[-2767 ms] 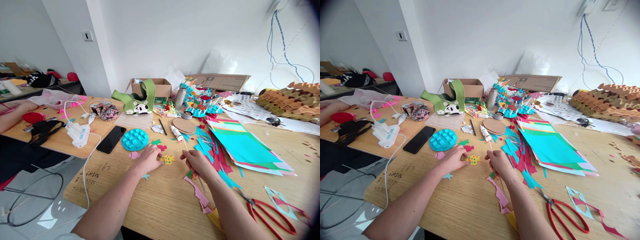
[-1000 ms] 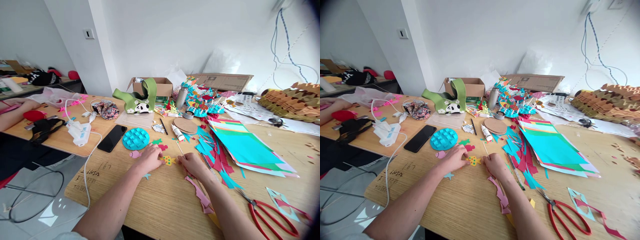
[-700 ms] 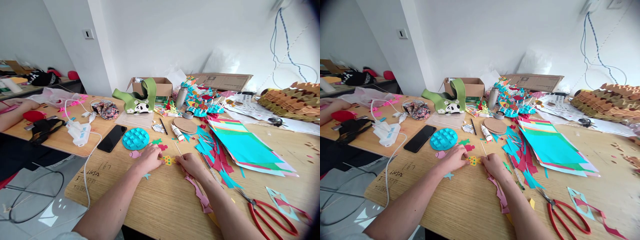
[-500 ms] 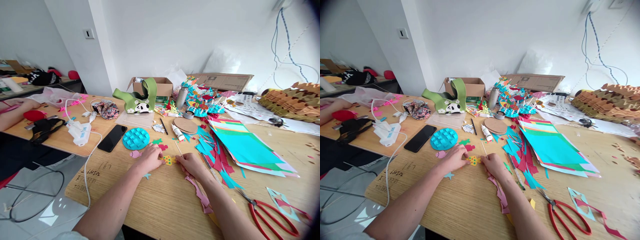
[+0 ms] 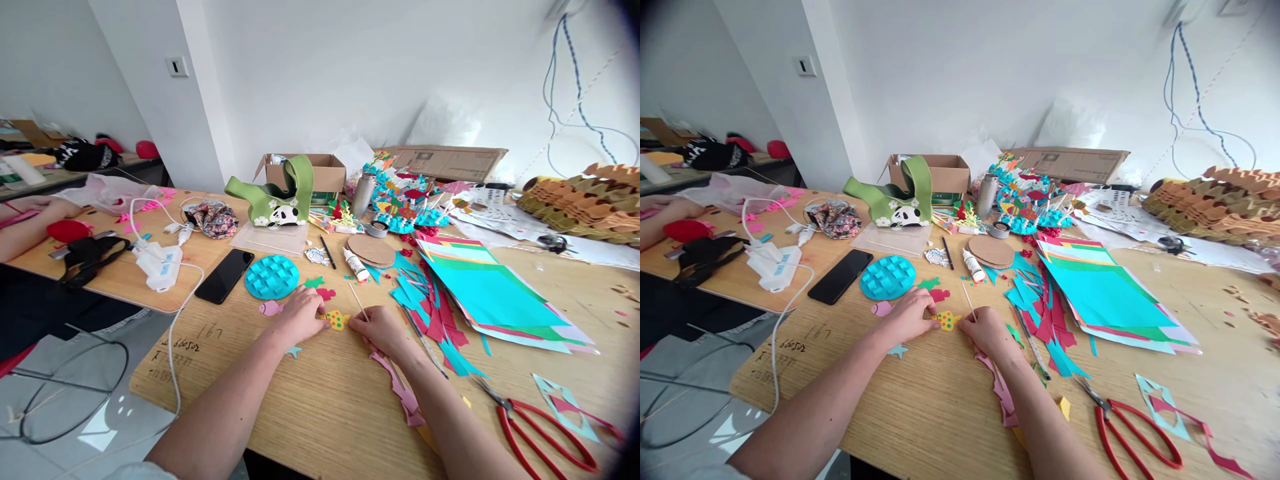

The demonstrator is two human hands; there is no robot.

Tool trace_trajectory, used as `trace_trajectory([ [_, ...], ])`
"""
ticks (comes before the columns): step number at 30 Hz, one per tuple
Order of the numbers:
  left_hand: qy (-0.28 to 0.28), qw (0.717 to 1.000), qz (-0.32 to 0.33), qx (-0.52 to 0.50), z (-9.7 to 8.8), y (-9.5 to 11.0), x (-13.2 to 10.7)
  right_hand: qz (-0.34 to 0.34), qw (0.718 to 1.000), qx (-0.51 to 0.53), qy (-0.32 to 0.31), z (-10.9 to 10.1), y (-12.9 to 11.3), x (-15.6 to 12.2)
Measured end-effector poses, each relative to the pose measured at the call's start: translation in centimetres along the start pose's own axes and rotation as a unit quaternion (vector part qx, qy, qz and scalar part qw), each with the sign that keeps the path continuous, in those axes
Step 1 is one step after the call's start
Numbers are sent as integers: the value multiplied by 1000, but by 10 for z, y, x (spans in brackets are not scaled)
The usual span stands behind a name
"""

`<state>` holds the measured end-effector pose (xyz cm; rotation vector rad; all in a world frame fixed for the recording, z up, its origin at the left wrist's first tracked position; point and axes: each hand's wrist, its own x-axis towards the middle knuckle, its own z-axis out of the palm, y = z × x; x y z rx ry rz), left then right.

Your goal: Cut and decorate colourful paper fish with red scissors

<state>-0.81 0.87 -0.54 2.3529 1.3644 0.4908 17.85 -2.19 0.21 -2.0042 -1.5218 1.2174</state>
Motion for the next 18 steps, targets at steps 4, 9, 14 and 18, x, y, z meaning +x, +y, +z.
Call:
trace_trajectory([
  [4, 1, 1000, 1, -2, 1, -1, 0, -16, 1000, 5, 9, 1, -1, -2],
  [9, 36, 994, -18, -102, -2, 0, 3, -64, 997, 26, 28, -1, -5, -5],
  [14, 63, 950, -69, -299, -6, 1, 6, -125, 987, 99, 35, -7, -16, -17],
  [18, 42, 885, -126, -446, -4, 1, 8, -149, 974, 168, 26, -10, -23, -26],
])
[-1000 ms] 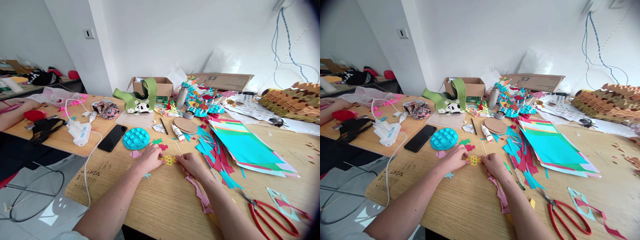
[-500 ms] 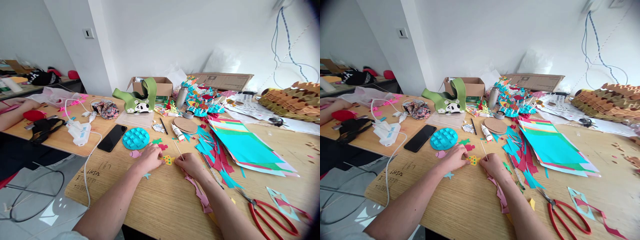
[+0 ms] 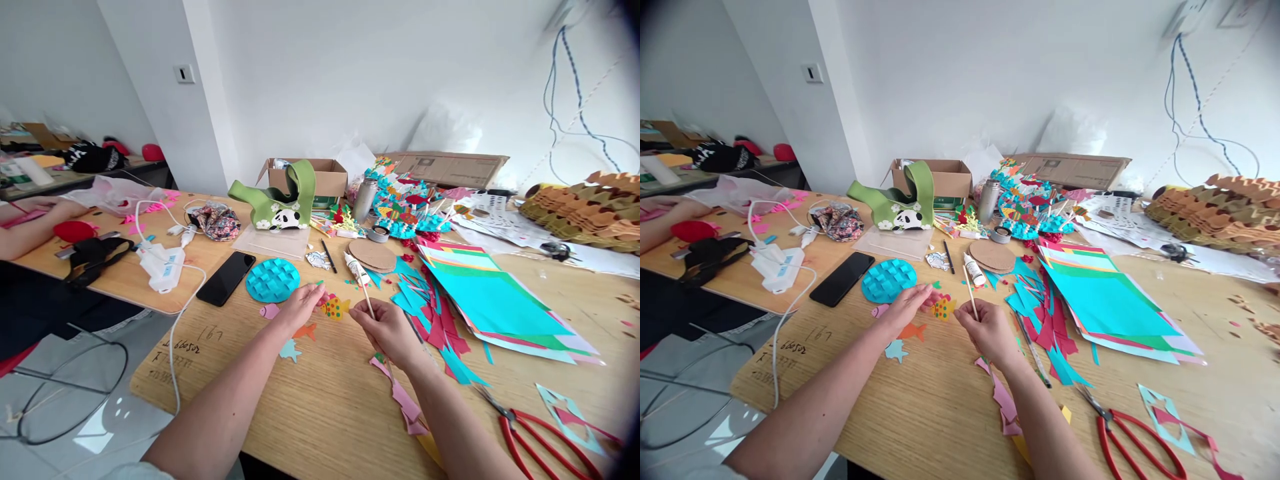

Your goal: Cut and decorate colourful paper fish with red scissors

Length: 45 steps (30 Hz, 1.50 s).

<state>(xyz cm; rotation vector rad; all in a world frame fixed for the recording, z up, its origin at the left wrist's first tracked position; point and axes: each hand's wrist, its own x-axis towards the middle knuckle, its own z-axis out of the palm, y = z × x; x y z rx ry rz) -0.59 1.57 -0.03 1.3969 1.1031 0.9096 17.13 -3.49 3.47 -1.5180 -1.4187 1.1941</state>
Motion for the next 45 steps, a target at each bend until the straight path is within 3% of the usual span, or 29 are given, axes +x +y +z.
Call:
trace_trajectory([
  [5, -40, 970, -88, -225, 3, 2, 0, -16, 996, 93, -2, -2, 6, 2],
  [7, -65, 958, -93, -263, 3, 5, -2, -13, 994, 106, 0, -2, 11, 3],
  [10, -82, 965, -77, -237, 3, 11, -6, -13, 995, 103, 1, -1, 15, 5],
  [15, -41, 979, -77, -186, 4, 13, -9, -14, 995, 92, -18, -1, 15, 4],
  [19, -28, 988, -64, -137, 5, 13, -9, -22, 990, 139, 28, -3, 13, 5],
  [22, -56, 995, -37, -78, 6, 16, -12, -23, 989, 139, 40, -4, 12, 6],
  [28, -133, 991, -21, 15, 10, 12, -14, -44, 998, -3, -45, -3, 7, 4],
  [35, -149, 989, -28, 1, 11, 8, -13, -50, 996, -35, -68, -2, 8, 5],
  [41, -109, 981, -57, -147, 9, 18, -16, -11, 997, 49, -54, -2, 11, 5],
  [45, -108, 984, -63, -123, 9, 18, -15, 7, 994, 91, -64, -1, 12, 6],
])
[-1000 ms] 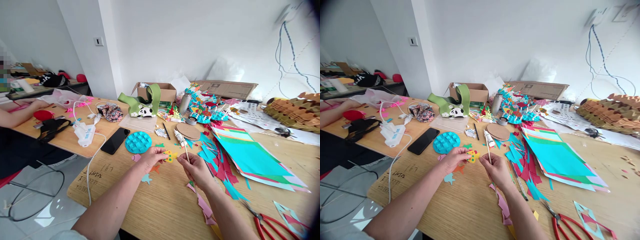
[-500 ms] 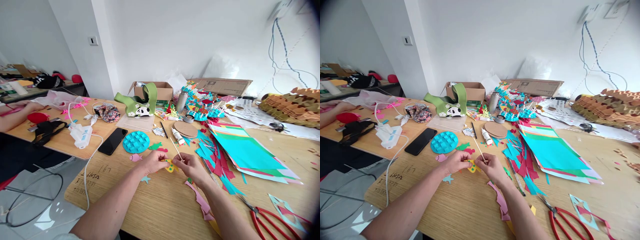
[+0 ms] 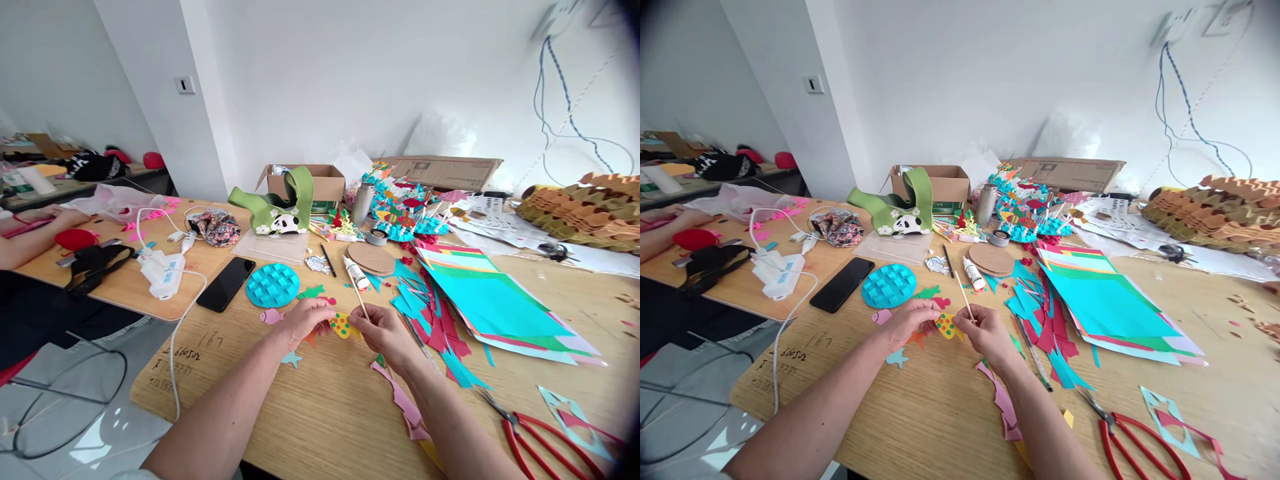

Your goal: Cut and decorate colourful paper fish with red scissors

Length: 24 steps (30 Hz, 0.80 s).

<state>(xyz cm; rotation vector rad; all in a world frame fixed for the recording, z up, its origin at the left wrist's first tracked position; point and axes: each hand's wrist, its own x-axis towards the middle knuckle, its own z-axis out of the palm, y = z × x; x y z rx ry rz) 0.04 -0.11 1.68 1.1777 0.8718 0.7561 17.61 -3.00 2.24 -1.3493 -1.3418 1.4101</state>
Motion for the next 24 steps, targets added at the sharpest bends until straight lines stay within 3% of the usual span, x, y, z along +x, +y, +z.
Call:
trace_trajectory([
  [8, 24, 995, 23, 98, 2, 4, -2, -3, 1000, -1, -13, 1, -3, -3],
  [15, 19, 987, 20, 159, 3, 1, -1, -19, 996, -87, -18, 2, -1, -2],
  [24, -4, 987, 10, 161, 3, -3, -1, -23, 994, -103, -13, 5, 7, 2],
])
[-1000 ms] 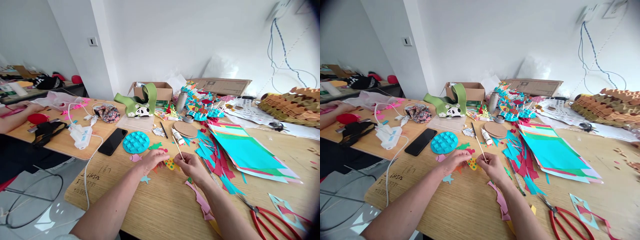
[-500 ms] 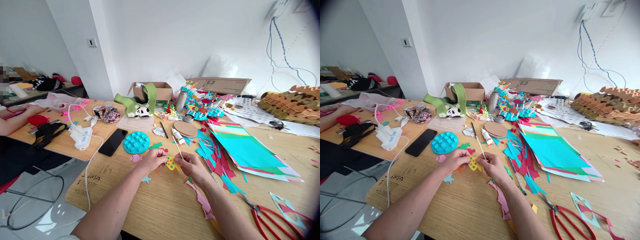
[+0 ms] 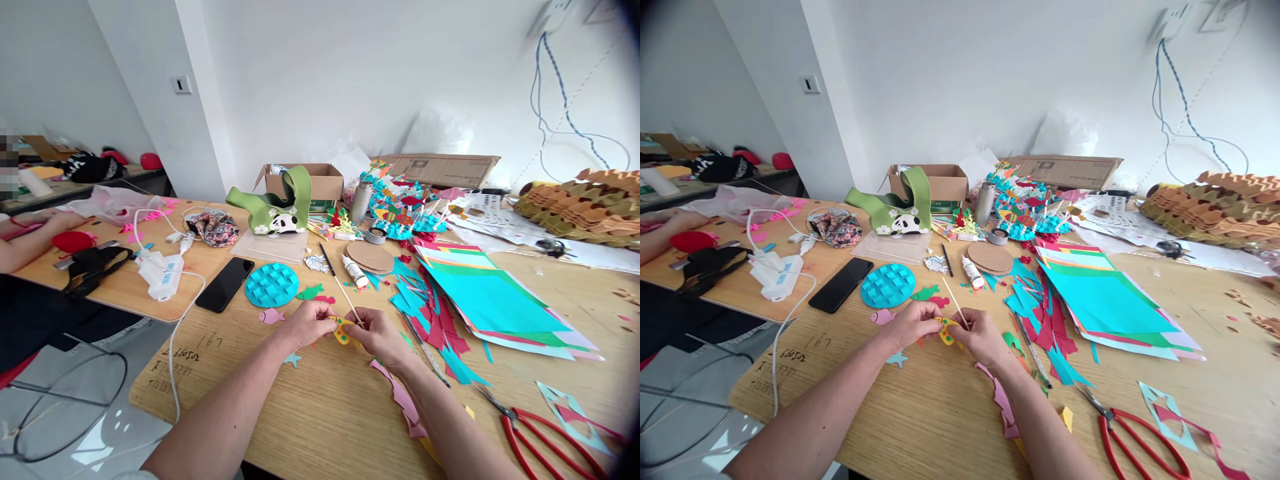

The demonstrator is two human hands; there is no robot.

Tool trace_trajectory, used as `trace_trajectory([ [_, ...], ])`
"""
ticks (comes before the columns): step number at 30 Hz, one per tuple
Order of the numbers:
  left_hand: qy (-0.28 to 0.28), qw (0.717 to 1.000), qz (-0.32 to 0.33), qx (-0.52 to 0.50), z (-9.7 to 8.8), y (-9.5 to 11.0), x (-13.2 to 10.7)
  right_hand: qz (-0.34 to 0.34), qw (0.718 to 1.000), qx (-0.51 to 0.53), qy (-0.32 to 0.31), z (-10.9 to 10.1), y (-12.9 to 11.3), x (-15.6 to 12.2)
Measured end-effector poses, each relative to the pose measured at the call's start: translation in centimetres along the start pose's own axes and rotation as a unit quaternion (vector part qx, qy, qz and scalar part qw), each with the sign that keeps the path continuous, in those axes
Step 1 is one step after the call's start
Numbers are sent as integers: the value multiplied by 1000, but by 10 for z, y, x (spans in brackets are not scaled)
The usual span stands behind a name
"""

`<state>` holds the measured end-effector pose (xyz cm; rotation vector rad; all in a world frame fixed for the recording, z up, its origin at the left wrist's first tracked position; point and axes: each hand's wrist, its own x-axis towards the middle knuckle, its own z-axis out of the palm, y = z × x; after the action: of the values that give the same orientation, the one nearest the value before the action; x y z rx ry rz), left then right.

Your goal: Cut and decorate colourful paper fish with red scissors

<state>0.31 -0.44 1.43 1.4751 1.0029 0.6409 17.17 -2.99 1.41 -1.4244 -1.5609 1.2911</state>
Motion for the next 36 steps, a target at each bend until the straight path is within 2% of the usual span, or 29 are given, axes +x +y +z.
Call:
trace_trajectory([
  [12, -1, 1000, 2, 12, 0, -2, 1, -7, 1000, 10, 0, -1, 1, 0],
  [21, -53, 995, 26, 85, 1, -13, 6, -26, 999, -23, -6, 1, 3, 1],
  [29, -41, 996, 14, 74, 0, -8, 5, -30, 999, -13, 1, 1, 4, 1],
  [36, -36, 998, -1, 55, -1, -6, 4, -5, 1000, 6, 4, 0, 4, 1],
])
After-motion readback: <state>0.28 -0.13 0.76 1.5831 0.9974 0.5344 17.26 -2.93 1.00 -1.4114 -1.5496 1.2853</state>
